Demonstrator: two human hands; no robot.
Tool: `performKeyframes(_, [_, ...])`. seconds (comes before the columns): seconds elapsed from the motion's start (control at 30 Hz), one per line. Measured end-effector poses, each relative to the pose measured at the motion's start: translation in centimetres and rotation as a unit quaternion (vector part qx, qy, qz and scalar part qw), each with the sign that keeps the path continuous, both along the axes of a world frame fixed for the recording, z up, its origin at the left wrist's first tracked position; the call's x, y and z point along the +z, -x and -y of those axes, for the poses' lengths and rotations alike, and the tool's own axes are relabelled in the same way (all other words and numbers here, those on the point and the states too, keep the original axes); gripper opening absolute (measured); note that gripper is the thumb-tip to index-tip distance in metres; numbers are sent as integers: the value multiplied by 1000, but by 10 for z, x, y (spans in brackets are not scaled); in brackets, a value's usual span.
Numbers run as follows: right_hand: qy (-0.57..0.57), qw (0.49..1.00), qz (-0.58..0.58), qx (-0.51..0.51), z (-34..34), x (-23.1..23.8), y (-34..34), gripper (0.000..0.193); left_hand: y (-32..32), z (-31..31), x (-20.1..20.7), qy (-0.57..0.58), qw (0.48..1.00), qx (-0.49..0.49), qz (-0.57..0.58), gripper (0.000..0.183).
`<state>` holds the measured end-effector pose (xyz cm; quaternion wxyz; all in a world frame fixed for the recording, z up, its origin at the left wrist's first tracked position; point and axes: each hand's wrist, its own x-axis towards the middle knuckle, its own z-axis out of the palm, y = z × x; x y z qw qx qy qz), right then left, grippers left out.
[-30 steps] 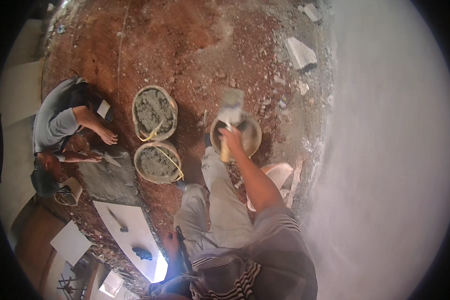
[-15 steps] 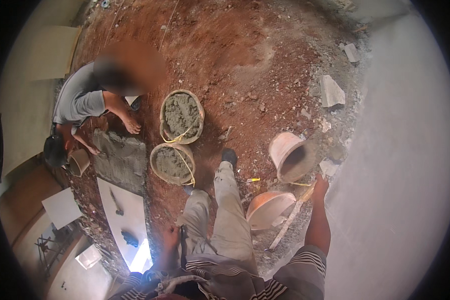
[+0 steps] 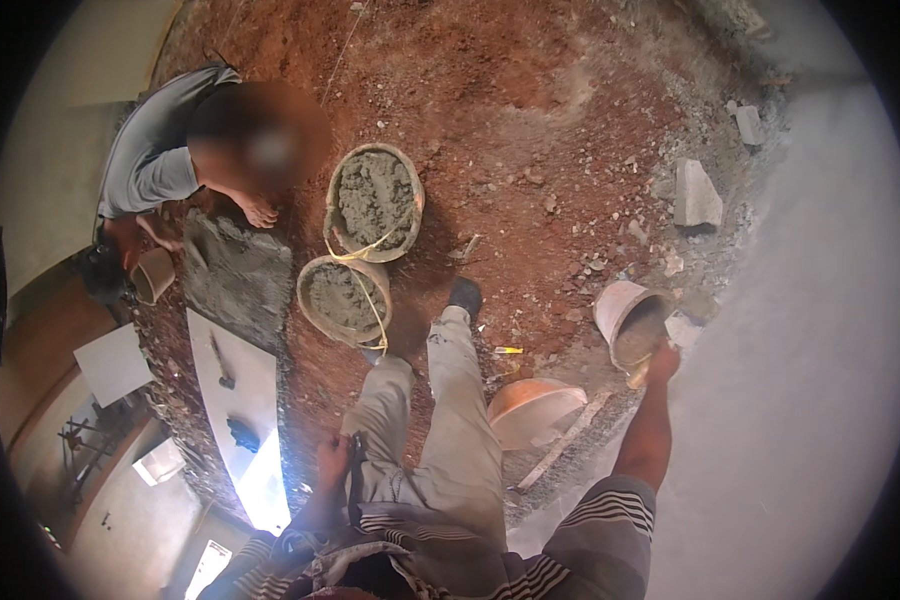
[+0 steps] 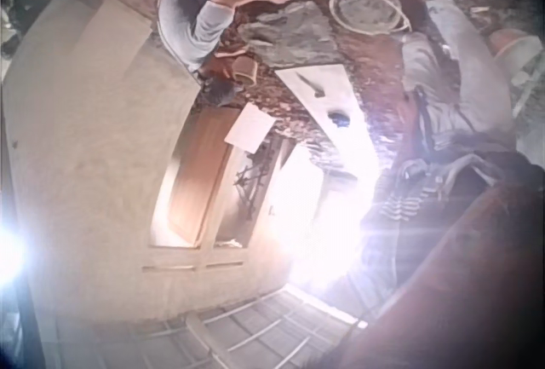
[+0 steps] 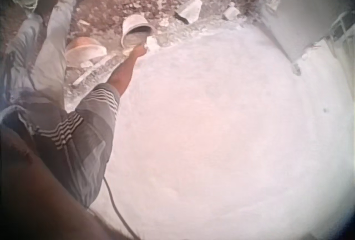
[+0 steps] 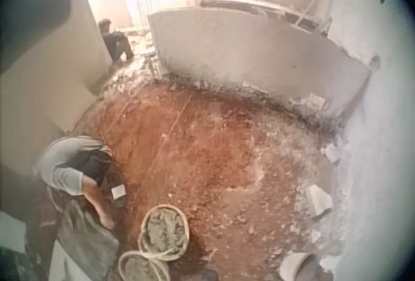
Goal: The person walks through a construction area, then squats to spread and level wet cement on the floor using a trowel. They later stand and use a pickaxe to break up the ground nearby.
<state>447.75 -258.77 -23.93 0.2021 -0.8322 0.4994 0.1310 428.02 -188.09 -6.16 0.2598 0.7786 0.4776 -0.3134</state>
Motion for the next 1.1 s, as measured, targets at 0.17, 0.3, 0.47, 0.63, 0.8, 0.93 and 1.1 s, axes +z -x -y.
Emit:
performKeyframes(0.17, [-30,990,122,69,-140,18,-47,40,-5,14,11,8,999,11,44,28])
performKeyframes(0.3, [-280,928,39,243,-309,57,-90,30,-9,21,26,-7,996,31,86,26])
performKeyframes(0.47, [-368,776,108,500,-477,77,-133,43,0,37,30,64,984,112,122,29])
performKeyframes(0.63, [-271,687,17,674,-566,59,-161,50,17,45,20,-12,980,40,193,21])
performKeyframes(0.8, [-203,603,-226,738,-621,27,-204,63,16,55,16,-35,964,179,194,18])
performKeyframes(0.93, [-209,570,-240,758,-634,13,-227,60,-15,80,10,-31,928,329,170,20])
performKeyframes(1.1, [-292,675,-287,613,-626,32,-302,58,-96,123,15,-59,956,275,86,22])
